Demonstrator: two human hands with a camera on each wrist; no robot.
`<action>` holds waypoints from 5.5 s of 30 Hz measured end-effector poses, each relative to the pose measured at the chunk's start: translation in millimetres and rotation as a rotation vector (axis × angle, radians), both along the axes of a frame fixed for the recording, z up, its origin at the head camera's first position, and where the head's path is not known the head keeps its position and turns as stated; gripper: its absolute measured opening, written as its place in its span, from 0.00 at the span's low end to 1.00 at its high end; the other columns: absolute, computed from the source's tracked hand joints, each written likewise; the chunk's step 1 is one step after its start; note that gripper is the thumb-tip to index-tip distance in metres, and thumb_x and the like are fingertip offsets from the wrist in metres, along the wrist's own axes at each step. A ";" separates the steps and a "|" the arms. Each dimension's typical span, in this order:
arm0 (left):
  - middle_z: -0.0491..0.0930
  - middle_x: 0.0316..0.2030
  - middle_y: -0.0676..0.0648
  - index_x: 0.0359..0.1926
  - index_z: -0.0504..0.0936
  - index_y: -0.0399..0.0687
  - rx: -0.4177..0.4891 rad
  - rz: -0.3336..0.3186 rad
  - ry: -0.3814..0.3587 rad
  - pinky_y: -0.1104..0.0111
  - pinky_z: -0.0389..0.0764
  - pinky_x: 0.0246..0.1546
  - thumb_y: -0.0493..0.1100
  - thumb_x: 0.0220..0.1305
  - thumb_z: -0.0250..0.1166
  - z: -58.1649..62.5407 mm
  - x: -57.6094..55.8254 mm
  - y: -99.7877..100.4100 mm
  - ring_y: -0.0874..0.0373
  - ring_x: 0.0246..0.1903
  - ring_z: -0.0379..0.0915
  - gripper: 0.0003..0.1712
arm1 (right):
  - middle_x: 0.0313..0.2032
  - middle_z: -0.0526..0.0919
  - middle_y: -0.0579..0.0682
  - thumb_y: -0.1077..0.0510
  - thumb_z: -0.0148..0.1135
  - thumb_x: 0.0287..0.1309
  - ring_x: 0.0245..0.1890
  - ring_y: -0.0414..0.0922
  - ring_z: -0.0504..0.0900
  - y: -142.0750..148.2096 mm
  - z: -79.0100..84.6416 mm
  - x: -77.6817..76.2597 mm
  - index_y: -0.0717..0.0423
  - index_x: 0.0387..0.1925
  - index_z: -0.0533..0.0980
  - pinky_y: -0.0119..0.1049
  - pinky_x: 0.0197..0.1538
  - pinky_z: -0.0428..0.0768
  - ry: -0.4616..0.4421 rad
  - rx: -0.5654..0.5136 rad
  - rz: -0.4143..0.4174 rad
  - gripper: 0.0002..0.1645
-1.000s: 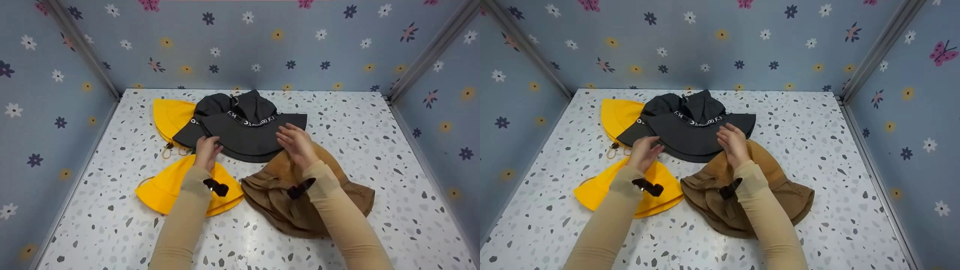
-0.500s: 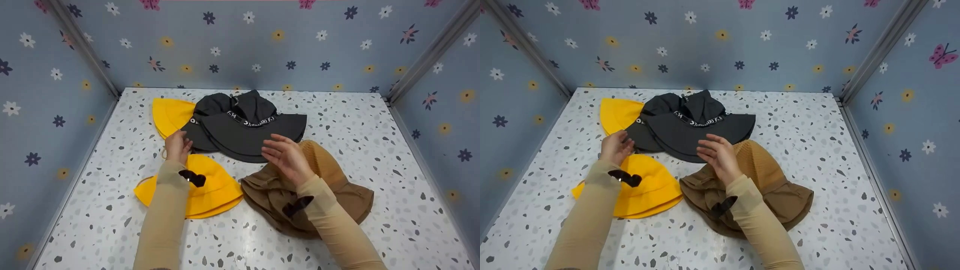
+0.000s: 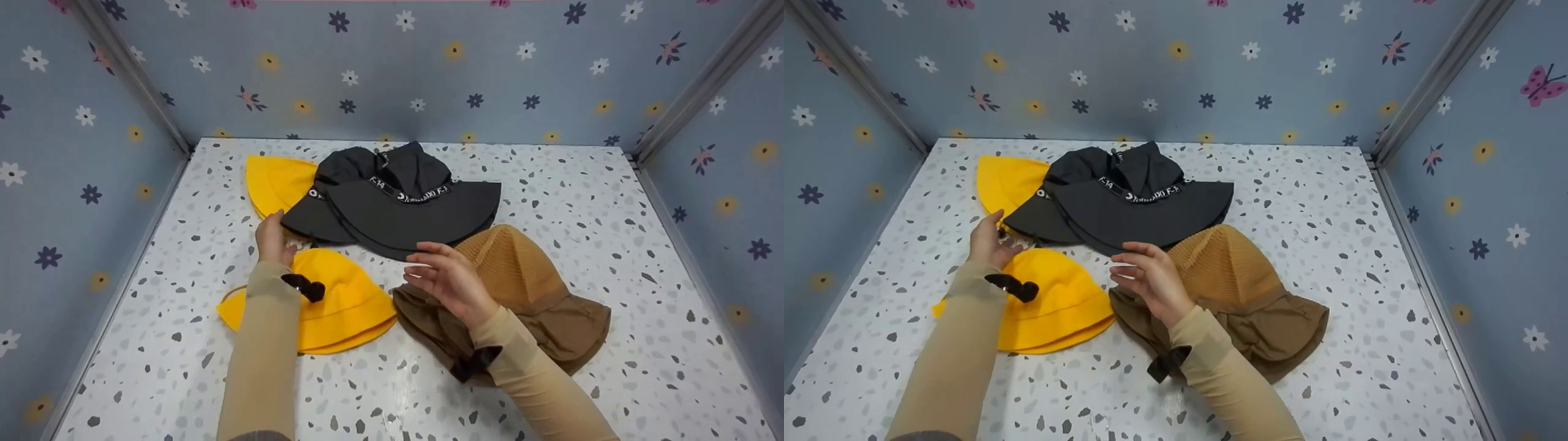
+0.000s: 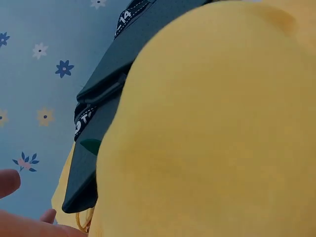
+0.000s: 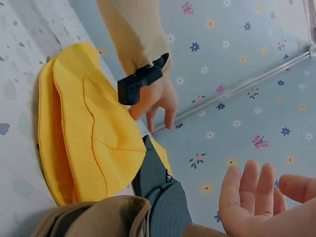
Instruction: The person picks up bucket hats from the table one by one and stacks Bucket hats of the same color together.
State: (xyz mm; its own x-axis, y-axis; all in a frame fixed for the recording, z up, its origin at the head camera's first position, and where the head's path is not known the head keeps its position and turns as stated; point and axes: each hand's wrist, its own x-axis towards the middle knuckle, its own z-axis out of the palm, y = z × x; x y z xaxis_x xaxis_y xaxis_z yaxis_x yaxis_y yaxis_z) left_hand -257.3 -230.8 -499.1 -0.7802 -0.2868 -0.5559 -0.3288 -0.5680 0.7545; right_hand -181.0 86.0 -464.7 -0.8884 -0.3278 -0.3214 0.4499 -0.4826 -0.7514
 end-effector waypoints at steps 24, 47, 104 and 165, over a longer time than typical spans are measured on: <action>0.70 0.37 0.51 0.49 0.73 0.51 0.306 0.159 0.052 0.72 0.65 0.28 0.51 0.74 0.55 0.4 -13.2 3.2 0.59 0.28 0.61 0.11 | 0.37 0.83 0.52 0.69 0.46 0.70 0.34 0.47 0.84 5.6 -8.3 2.8 0.58 0.52 0.68 0.43 0.51 0.84 -0.028 -0.001 0.002 0.13; 0.65 0.69 0.52 0.75 0.60 0.54 0.460 0.169 0.144 0.66 0.66 0.69 0.54 0.76 0.51 -20.8 -27.5 -2.1 0.57 0.68 0.63 0.31 | 0.36 0.83 0.51 0.69 0.49 0.67 0.34 0.46 0.84 10.7 -12.7 2.0 0.59 0.53 0.68 0.44 0.52 0.83 -0.022 0.027 0.007 0.14; 0.57 0.69 0.52 0.73 0.46 0.62 0.169 0.583 0.336 0.68 0.73 0.53 0.26 0.66 0.52 36.4 6.9 26.8 0.56 0.59 0.64 0.44 | 0.45 0.85 0.54 0.67 0.48 0.70 0.43 0.51 0.86 0.4 -17.7 2.3 0.62 0.60 0.65 0.45 0.55 0.83 -0.040 0.022 0.033 0.18; 0.66 0.53 0.48 0.56 0.64 0.37 0.430 0.125 0.497 0.66 0.79 0.45 0.13 0.52 0.47 47.1 77.6 169.0 0.55 0.53 0.63 0.31 | 0.49 0.80 0.60 0.69 0.46 0.72 0.45 0.50 0.86 -19.5 1.6 -2.9 0.61 0.62 0.59 0.43 0.52 0.84 0.034 -0.153 -0.186 0.19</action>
State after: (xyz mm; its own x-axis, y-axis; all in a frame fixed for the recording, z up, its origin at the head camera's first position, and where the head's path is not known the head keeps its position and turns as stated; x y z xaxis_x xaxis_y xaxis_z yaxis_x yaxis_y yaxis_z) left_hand -179.7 -61.7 -452.0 -0.9482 -0.2252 -0.2240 0.0877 -0.8633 0.4970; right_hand -183.9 66.5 -463.0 -0.9476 -0.2002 -0.2490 0.3181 -0.6644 -0.6763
